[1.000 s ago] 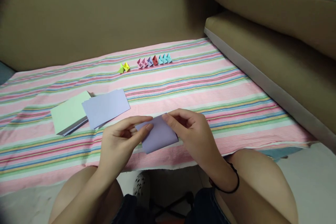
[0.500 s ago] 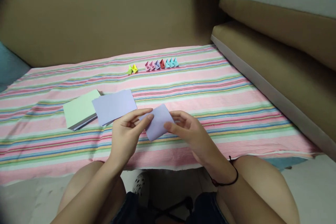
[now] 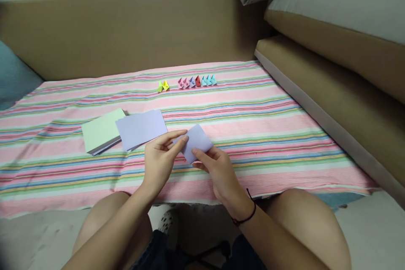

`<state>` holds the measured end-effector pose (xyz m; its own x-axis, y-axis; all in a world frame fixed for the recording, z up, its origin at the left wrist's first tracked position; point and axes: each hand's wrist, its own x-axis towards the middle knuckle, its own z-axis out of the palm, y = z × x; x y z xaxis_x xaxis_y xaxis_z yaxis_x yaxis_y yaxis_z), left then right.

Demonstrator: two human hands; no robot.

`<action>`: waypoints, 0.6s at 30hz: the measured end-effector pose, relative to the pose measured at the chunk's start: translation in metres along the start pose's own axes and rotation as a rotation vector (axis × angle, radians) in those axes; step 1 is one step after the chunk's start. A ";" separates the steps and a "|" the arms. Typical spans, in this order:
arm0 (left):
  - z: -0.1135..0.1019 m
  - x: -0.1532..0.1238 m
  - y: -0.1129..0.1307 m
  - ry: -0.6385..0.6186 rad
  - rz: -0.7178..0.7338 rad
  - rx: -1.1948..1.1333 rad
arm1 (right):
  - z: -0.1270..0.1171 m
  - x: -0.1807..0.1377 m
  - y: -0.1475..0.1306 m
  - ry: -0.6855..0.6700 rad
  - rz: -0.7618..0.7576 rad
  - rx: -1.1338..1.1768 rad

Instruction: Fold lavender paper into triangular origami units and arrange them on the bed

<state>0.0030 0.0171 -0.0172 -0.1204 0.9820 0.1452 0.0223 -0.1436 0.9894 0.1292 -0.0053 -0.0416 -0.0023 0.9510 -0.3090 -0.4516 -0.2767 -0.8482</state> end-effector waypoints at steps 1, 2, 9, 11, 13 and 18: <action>0.000 0.000 0.000 0.000 -0.002 -0.013 | 0.000 0.000 0.001 -0.002 -0.005 0.008; 0.000 0.001 -0.001 0.000 -0.004 -0.024 | 0.000 0.000 0.001 -0.003 -0.012 0.016; 0.002 0.001 0.001 0.021 -0.006 -0.033 | 0.000 0.000 0.004 0.067 -0.071 -0.022; 0.001 0.001 0.000 0.031 -0.004 -0.023 | 0.000 0.000 0.002 0.053 -0.061 -0.022; 0.000 0.002 0.000 0.042 0.007 -0.012 | -0.001 0.001 0.001 0.023 -0.050 -0.014; -0.005 0.002 0.000 0.055 0.071 0.051 | -0.003 0.002 0.000 0.045 -0.110 -0.039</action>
<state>-0.0018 0.0185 -0.0165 -0.1711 0.9613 0.2160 0.0826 -0.2044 0.9754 0.1319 -0.0043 -0.0435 0.0855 0.9692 -0.2311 -0.4120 -0.1768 -0.8939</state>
